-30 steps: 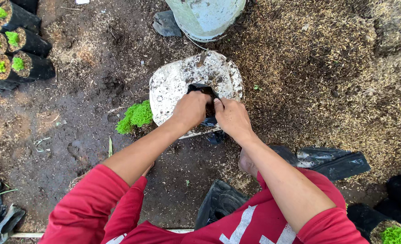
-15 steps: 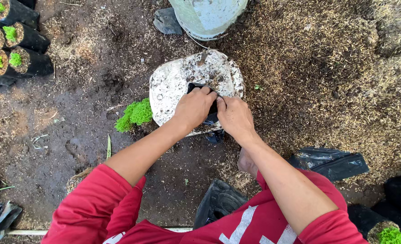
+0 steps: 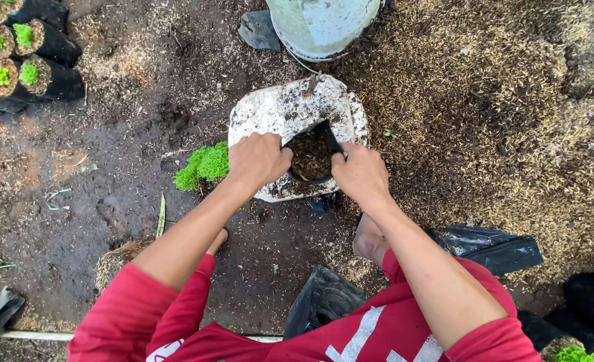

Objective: The person fills a black nursery bag with soil, places a small green plant inside, and covers the roots with more soil. The person works by hand, handling soil and the plant directly without tools.

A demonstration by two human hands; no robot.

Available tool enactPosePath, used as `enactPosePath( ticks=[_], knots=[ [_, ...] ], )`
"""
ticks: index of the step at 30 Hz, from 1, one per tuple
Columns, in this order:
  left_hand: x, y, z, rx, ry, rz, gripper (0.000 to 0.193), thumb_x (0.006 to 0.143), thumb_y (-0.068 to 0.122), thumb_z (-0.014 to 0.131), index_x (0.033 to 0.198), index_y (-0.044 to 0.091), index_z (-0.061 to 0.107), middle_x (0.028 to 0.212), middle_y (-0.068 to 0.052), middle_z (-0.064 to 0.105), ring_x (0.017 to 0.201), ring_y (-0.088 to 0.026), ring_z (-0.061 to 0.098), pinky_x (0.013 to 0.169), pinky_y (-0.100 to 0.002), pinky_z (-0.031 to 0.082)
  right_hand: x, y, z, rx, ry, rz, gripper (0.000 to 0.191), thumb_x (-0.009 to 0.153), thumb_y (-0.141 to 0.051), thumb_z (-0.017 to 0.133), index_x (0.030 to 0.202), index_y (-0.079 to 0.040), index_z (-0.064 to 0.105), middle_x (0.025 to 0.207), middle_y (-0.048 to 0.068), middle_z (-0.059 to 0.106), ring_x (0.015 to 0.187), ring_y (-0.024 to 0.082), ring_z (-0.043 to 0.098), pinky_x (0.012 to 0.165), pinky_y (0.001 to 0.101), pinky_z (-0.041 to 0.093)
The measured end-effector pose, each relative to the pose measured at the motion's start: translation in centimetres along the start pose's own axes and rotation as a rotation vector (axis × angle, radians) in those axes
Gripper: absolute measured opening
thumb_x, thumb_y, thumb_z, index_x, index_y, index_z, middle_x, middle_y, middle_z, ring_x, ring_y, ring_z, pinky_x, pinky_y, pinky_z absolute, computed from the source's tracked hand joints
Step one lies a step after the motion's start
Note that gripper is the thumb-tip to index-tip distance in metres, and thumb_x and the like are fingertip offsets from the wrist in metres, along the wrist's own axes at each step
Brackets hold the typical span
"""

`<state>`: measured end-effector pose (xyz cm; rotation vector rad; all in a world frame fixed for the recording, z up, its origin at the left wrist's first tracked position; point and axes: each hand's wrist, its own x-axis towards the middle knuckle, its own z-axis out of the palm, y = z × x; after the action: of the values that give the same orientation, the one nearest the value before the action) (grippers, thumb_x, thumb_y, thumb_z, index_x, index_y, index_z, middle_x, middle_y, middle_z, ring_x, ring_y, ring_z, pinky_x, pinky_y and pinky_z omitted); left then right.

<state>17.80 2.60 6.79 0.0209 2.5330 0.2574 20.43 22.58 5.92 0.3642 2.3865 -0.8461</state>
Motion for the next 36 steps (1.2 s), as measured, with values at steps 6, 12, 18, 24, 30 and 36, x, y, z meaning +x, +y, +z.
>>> enactPosePath(
  ticks=[6, 12, 18, 24, 30, 36],
  knots=[
    [-2.1, -0.5, 1.0, -0.106, -0.183, -0.048, 0.051, 0.09, 0.047, 0.055, 0.098, 0.0, 0.075, 0.092, -0.027, 0.074, 0.087, -0.041, 0.074, 0.08, -0.052, 0.057, -0.1, -0.3, -0.7, 0.001, 0.165, -0.132, 0.051, 0.089, -0.025, 0.059, 0.138, -0.012, 0.063, 0.106, 0.022, 0.075, 0.096, 0.037, 0.073, 0.089, 0.0495, 0.055],
    [-0.5, 0.2, 0.8, -0.098, -0.028, -0.074, 0.072, 0.093, 0.065, 0.056, 0.124, 0.001, 0.059, 0.096, -0.023, 0.073, 0.087, -0.037, 0.074, 0.077, -0.05, 0.059, 0.7, 0.4, 0.3, -0.078, 0.13, 0.003, 0.061, 0.085, -0.028, 0.065, 0.141, -0.007, 0.056, 0.111, 0.026, 0.072, 0.103, 0.042, 0.07, 0.093, 0.0499, 0.052],
    [-0.6, 0.3, 1.8, -0.063, 0.038, -0.003, 0.045, 0.096, 0.039, 0.052, 0.095, 0.001, 0.076, 0.09, -0.026, 0.074, 0.088, -0.043, 0.073, 0.081, -0.053, 0.057, 1.5, 1.5, 0.8, 0.028, 0.115, -0.074, 0.046, 0.093, -0.024, 0.058, 0.135, -0.009, 0.068, 0.105, 0.024, 0.076, 0.099, 0.037, 0.076, 0.095, 0.0467, 0.057],
    [-0.8, -0.3, 2.2, 0.009, -0.065, -0.069, 0.051, 0.094, 0.047, 0.055, 0.103, 0.0, 0.071, 0.094, -0.024, 0.075, 0.093, -0.04, 0.073, 0.082, -0.052, 0.058, 1.2, 0.6, 1.0, -0.014, 0.088, -0.079, 0.062, 0.086, -0.027, 0.068, 0.142, -0.005, 0.053, 0.095, 0.025, 0.073, 0.089, 0.041, 0.074, 0.083, 0.049, 0.056],
    [-0.4, -0.5, 1.7, 0.089, -0.118, -0.022, 0.047, 0.096, 0.042, 0.054, 0.104, 0.0, 0.075, 0.101, -0.023, 0.075, 0.094, -0.039, 0.074, 0.082, -0.05, 0.059, 0.5, -0.1, 0.4, 0.004, 0.088, -0.071, 0.055, 0.087, -0.024, 0.063, 0.14, -0.012, 0.061, 0.094, 0.022, 0.076, 0.092, 0.039, 0.075, 0.089, 0.0474, 0.056],
    [-1.2, 3.4, -1.5, 0.12, -0.04, 0.037, 0.053, 0.098, 0.052, 0.055, 0.106, 0.003, 0.073, 0.094, -0.023, 0.075, 0.089, -0.04, 0.074, 0.078, -0.052, 0.058, 0.8, 0.6, 0.6, 0.038, 0.033, 0.006, 0.06, 0.088, -0.035, 0.064, 0.143, -0.013, 0.054, 0.101, 0.022, 0.074, 0.094, 0.041, 0.074, 0.083, 0.0523, 0.057]
  ],
)
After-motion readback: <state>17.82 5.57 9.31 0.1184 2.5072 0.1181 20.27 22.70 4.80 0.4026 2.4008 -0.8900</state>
